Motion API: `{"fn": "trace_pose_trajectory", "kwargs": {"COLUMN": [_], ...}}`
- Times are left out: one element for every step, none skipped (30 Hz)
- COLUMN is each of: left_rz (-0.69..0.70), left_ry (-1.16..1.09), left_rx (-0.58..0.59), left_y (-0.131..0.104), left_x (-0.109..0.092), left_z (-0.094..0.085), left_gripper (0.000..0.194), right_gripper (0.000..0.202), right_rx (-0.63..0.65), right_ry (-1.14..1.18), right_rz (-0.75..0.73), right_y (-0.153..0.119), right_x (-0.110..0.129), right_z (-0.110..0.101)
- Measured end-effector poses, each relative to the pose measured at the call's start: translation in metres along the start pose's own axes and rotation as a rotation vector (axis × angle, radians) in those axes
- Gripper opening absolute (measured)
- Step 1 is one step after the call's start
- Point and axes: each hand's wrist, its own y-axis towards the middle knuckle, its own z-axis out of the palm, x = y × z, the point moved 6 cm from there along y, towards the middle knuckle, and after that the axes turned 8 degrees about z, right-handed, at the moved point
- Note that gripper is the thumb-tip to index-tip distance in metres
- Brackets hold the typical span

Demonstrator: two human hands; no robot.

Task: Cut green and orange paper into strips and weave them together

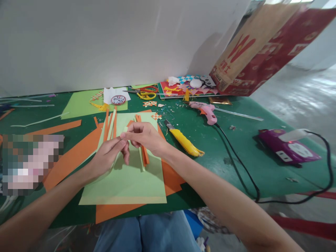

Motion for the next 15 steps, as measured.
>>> {"fn": "trace_pose_trajectory", "kwargs": {"left_rz": [-0.006, -0.011, -0.017, -0.021, -0.022, -0.024, -0.024, -0.025, -0.026, -0.027, -0.028, -0.025, -0.021, -0.018, -0.014], "left_ry": [-0.003, 0.001, 0.014, 0.031, 0.048, 0.06, 0.065, 0.064, 0.06, 0.055, 0.051, 0.047, 0.044, 0.044, 0.048], "left_rx": [0.003, 0.008, 0.016, 0.024, 0.032, 0.039, 0.044, 0.046, 0.047, 0.045, 0.043, 0.042, 0.042, 0.043, 0.043], "left_y": [0.0, 0.0, 0.0, 0.0, 0.0, 0.0, 0.0, -0.001, -0.001, -0.001, -0.001, -0.002, -0.002, -0.002, -0.001], "left_x": [0.0, 0.001, 0.001, 0.001, 0.001, 0.001, 0.0, 0.0, -0.001, -0.001, -0.001, -0.001, -0.001, 0.0, 0.0], "left_z": [0.0, 0.0, 0.001, 0.001, 0.002, 0.002, 0.003, 0.003, 0.003, 0.003, 0.004, 0.004, 0.004, 0.004, 0.003], "left_gripper": [0.035, 0.035, 0.034, 0.035, 0.035, 0.036, 0.036, 0.037, 0.037, 0.037, 0.037, 0.037, 0.037, 0.037, 0.038], "right_gripper": [0.035, 0.036, 0.037, 0.037, 0.037, 0.037, 0.037, 0.038, 0.038, 0.038, 0.039, 0.039, 0.039, 0.038, 0.038], "right_rx": [-0.01, -0.026, -0.044, -0.061, -0.074, -0.085, -0.094, -0.102, -0.109, -0.114, -0.118, -0.121, -0.124, -0.124, -0.121], "right_ry": [0.003, 0.013, 0.025, 0.036, 0.045, 0.052, 0.059, 0.07, 0.082, 0.092, 0.098, 0.1, 0.103, 0.106, 0.11], "right_rz": [-0.005, -0.014, -0.023, -0.033, -0.044, -0.053, -0.062, -0.07, -0.076, -0.08, -0.084, -0.085, -0.086, -0.084, -0.078], "right_y": [0.0, 0.0, 0.0, 0.0, 0.0, 0.0, 0.0, 0.0, 0.0, 0.0, 0.0, 0.0, 0.0, 0.0, 0.001], "right_x": [0.0, 0.001, 0.002, 0.002, 0.003, 0.004, 0.005, 0.006, 0.007, 0.007, 0.007, 0.007, 0.007, 0.007, 0.006], "right_z": [-0.001, -0.002, -0.004, -0.005, -0.007, -0.008, -0.009, -0.01, -0.01, -0.011, -0.011, -0.011, -0.011, -0.011, -0.011]}}
